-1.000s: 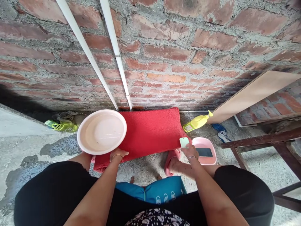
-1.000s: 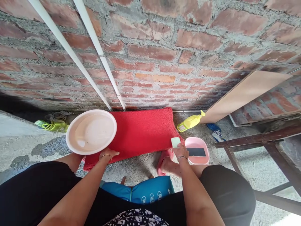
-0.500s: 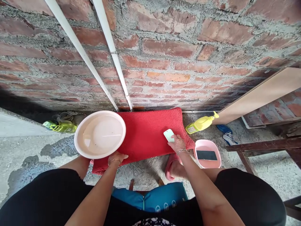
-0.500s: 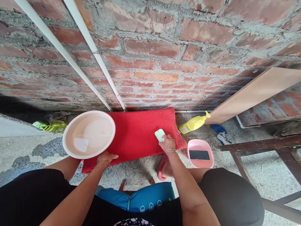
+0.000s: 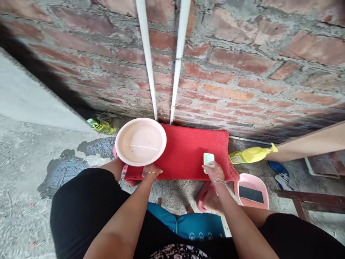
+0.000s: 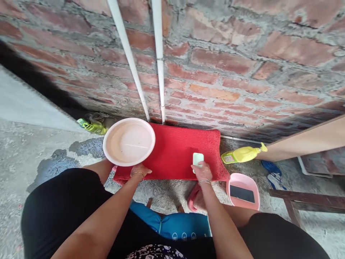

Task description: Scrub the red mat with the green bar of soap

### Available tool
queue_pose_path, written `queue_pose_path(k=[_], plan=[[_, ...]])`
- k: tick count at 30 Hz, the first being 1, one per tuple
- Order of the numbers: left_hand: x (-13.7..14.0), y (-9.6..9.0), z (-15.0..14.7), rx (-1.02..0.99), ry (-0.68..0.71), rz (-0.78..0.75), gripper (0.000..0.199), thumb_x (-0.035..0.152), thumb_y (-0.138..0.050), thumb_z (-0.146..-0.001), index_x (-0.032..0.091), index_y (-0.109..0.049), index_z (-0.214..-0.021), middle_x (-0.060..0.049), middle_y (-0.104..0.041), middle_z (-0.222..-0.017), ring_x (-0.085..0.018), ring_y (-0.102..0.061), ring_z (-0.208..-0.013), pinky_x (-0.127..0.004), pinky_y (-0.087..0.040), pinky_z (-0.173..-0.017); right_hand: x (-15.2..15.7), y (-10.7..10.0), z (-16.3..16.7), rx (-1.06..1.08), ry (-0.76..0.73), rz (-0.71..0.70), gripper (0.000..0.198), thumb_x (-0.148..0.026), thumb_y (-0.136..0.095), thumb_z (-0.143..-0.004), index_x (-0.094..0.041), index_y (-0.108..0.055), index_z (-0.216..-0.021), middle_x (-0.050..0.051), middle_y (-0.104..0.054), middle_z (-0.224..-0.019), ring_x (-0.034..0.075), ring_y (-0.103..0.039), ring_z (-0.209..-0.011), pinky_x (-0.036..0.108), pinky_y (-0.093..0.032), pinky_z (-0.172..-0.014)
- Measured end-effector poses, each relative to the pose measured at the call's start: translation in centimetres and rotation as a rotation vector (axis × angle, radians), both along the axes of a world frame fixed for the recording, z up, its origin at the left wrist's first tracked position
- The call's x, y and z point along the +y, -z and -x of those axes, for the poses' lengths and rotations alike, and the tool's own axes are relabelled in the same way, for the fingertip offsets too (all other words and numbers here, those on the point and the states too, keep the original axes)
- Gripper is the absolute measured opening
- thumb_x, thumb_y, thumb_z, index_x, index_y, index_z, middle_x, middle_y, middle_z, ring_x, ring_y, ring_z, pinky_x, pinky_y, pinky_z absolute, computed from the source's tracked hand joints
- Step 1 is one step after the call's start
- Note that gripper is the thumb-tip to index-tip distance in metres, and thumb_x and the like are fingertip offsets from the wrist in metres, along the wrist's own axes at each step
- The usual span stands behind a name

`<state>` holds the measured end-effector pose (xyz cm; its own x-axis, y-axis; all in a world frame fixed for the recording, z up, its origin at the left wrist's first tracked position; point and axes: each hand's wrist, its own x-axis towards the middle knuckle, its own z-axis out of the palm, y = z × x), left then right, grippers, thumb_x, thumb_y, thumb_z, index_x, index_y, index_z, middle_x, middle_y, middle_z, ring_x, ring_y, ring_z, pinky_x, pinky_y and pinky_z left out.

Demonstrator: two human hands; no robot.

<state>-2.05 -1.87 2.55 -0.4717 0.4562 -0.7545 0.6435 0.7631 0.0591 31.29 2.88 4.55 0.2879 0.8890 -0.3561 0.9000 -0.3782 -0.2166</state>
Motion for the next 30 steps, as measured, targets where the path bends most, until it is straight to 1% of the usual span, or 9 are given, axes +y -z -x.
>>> queue_pose_path(k=[4, 7, 10, 13, 17, 20, 26, 28, 30], plan=[[-0.2, 0.0, 0.0, -0.01, -0.043, -0.007, 0.066, 0.046, -0.083, -0.058, 0.02, -0.065, -0.116, -0.016, -0.061, -0.132, -0.033, -0.059, -0.119, -0.038, -0.053, -0.089, 0.4, -0.4, 11.5, 0.071, -0.157, 0.068, 0.041, -0.056, -0.065, -0.076, -0.027, -0.063, -0.104, 0.004, -0.062, -0.107, 0.02, -0.063, -0.093, 0.029, -0.044, -0.076], [-0.3, 0.0, 0.0, -0.008, -0.062, 0.005, 0.067, 0.045, -0.083, -0.057, 0.021, -0.065, -0.117, -0.015, -0.062, -0.131, -0.032, -0.06, -0.118, -0.038, -0.054, -0.087, 1.1, -0.5, 17.9, 0.113, -0.245, 0.12, 0.04, -0.057, -0.064, -0.076, -0.029, -0.062, -0.104, 0.003, -0.061, -0.108, 0.02, -0.063, -0.092, 0.029, -0.044, -0.075], [-0.2, 0.1, 0.1, -0.009, -0.065, 0.019, 0.066, 0.045, -0.084, -0.054, 0.022, -0.067, -0.114, -0.013, -0.063, -0.129, -0.032, -0.06, -0.117, -0.036, -0.055, -0.084, 1.6, -0.6, 21.6, 0.101, -0.35, 0.168, 0.039, -0.054, -0.064, -0.077, -0.029, -0.061, -0.106, 0.004, -0.058, -0.111, 0.02, -0.063, -0.091, 0.03, -0.044, -0.076], [-0.2, 0.4, 0.2, -0.002, -0.063, 0.035, 0.069, 0.047, -0.085, -0.051, 0.021, -0.067, -0.113, -0.013, -0.063, -0.129, -0.033, -0.06, -0.117, -0.037, -0.055, -0.082, 1.8, -0.5, 22.4, 0.074, -0.417, 0.202, 0.04, -0.053, -0.065, -0.077, -0.028, -0.06, -0.107, 0.005, -0.056, -0.114, 0.02, -0.063, -0.091, 0.031, -0.045, -0.077], [-0.2, 0.8, 0.2, 0.0, -0.052, 0.033, 0.074, 0.048, -0.085, -0.053, 0.02, -0.065, -0.118, -0.016, -0.059, -0.134, -0.034, -0.058, -0.119, -0.038, -0.055, -0.085, 2.3, -0.5, 18.1, 0.034, -0.341, 0.181, 0.043, -0.057, -0.065, -0.075, -0.029, -0.061, -0.107, 0.004, -0.057, -0.112, 0.02, -0.063, -0.093, 0.031, -0.045, -0.079], [-0.2, 0.9, 0.3, 0.006, -0.043, 0.018, 0.072, 0.048, -0.084, -0.055, 0.019, -0.065, -0.118, -0.017, -0.06, -0.132, -0.034, -0.059, -0.118, -0.038, -0.054, -0.086, 2.8, -0.5, 11.4, -0.017, -0.177, 0.182, 0.044, -0.061, -0.063, -0.076, -0.028, -0.061, -0.106, 0.006, -0.059, -0.111, 0.021, -0.063, -0.095, 0.032, -0.045, -0.079], [-0.3, 0.7, 0.6, 0.003, -0.052, -0.032, 0.073, 0.048, -0.085, -0.052, 0.022, -0.064, -0.117, -0.016, -0.063, -0.129, -0.033, -0.059, -0.119, -0.037, -0.052, -0.09, 2.4, -1.4, -4.3, -0.123, 0.098, 0.219, 0.044, -0.06, -0.061, -0.076, -0.022, -0.065, -0.098, 0.013, -0.064, -0.106, 0.028, -0.064, -0.097, 0.038, -0.048, -0.077], [-0.4, 0.5, 0.6, -0.005, -0.053, -0.047, 0.071, 0.047, -0.086, -0.053, 0.022, -0.064, -0.116, -0.015, -0.063, -0.129, -0.032, -0.059, -0.12, -0.036, -0.052, -0.091, 1.8, -1.7, -8.1, -0.159, 0.189, 0.23, 0.042, -0.059, -0.062, -0.076, -0.022, -0.065, -0.094, 0.014, -0.065, -0.104, 0.03, -0.064, -0.096, 0.039, -0.048, -0.075], [-0.4, 0.4, 0.6, -0.008, -0.053, -0.057, 0.073, 0.047, -0.085, -0.053, 0.021, -0.063, -0.118, -0.016, -0.062, -0.13, -0.032, -0.059, -0.119, -0.037, -0.052, -0.092, 1.2, -1.8, -9.9, -0.178, 0.26, 0.23, 0.041, -0.059, -0.062, -0.075, -0.022, -0.065, -0.092, 0.014, -0.066, -0.102, 0.031, -0.065, -0.094, 0.039, -0.049, -0.073]])
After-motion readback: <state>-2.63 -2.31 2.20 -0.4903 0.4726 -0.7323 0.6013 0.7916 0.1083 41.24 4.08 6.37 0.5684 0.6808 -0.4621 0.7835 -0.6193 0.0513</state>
